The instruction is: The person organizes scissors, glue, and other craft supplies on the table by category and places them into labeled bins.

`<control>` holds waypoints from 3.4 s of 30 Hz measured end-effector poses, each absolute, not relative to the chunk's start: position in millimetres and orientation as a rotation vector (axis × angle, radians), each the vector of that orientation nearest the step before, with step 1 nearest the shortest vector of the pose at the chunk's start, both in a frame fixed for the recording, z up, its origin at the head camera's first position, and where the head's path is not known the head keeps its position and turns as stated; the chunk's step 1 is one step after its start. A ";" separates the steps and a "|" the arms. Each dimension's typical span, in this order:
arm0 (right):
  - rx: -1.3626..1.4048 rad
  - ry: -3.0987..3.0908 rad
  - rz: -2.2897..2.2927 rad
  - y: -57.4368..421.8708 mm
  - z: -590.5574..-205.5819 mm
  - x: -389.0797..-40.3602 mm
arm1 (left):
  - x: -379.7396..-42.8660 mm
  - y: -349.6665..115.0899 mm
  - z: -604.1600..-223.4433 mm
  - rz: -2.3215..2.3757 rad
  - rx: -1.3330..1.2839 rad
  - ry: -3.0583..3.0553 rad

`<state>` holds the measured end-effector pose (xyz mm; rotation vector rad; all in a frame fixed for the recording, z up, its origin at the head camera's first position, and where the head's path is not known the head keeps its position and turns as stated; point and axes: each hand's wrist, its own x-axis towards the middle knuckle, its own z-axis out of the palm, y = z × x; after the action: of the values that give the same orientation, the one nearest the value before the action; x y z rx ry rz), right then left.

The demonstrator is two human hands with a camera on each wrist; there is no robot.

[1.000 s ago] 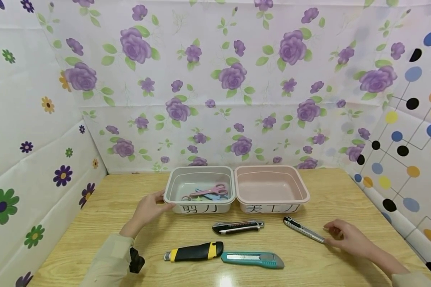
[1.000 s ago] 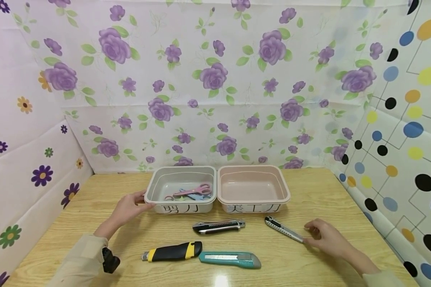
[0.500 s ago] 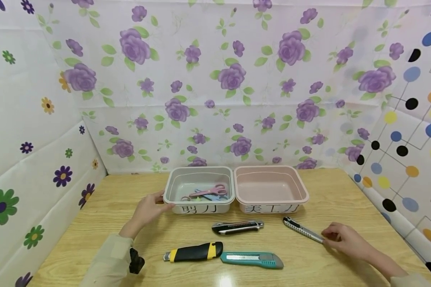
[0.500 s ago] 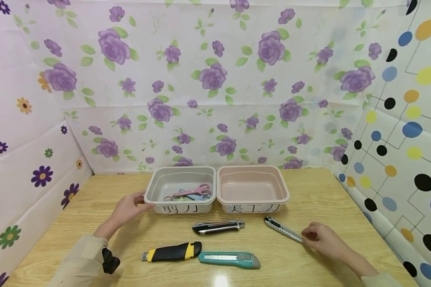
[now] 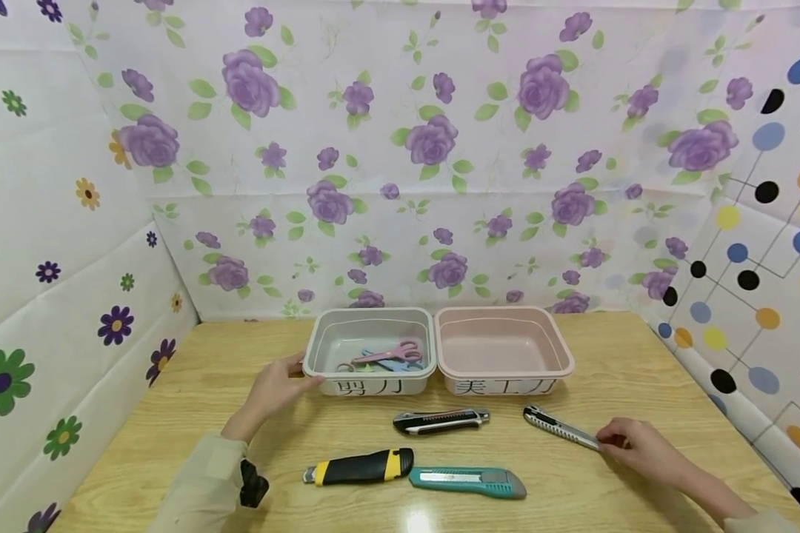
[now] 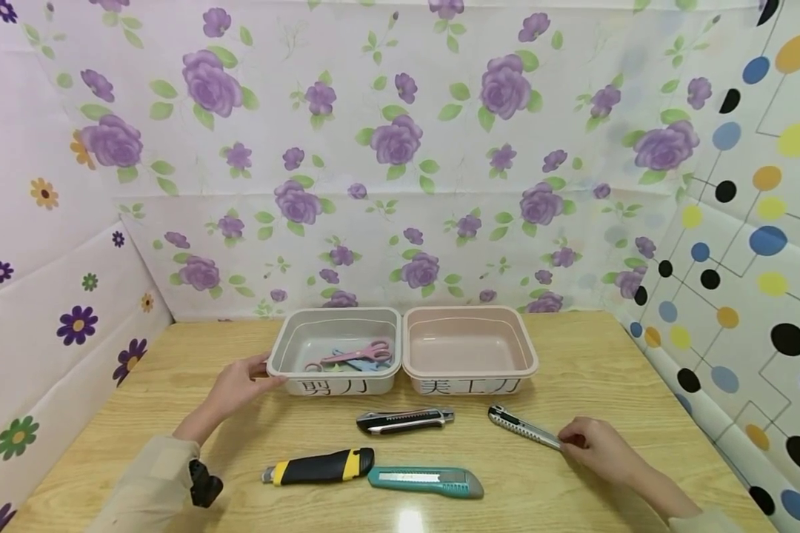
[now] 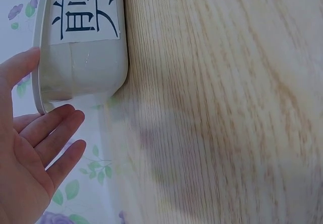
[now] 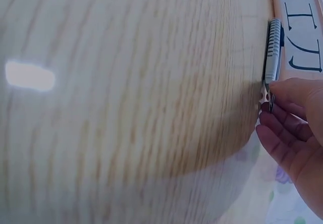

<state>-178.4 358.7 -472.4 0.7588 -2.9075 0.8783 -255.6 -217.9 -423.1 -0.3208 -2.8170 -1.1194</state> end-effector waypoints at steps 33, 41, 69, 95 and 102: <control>0.778 -2.817 0.880 336.9 -477.3 -194.5 | -256.6 -219.3 -425.8 -1.097 -0.306 -2.834; 0.812 -2.784 0.901 330.2 -478.5 -199.2 | -256.1 -219.1 -425.0 -1.111 -0.303 -2.826; 1.018 -2.742 0.829 329.8 -441.4 -205.7 | -256.5 -216.6 -423.0 -1.094 -0.305 -2.832; 1.170 -2.712 0.630 282.3 -364.2 -250.2 | -255.3 -217.1 -421.3 -1.074 -0.306 -2.841; 1.143 -2.754 0.612 273.6 -355.0 -265.6 | -255.7 -216.9 -421.3 -1.064 -0.296 -2.847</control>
<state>-265.6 273.6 -355.0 1.1428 -2.7537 0.6124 -255.7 -216.9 -421.3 -0.2964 -2.8472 -1.0638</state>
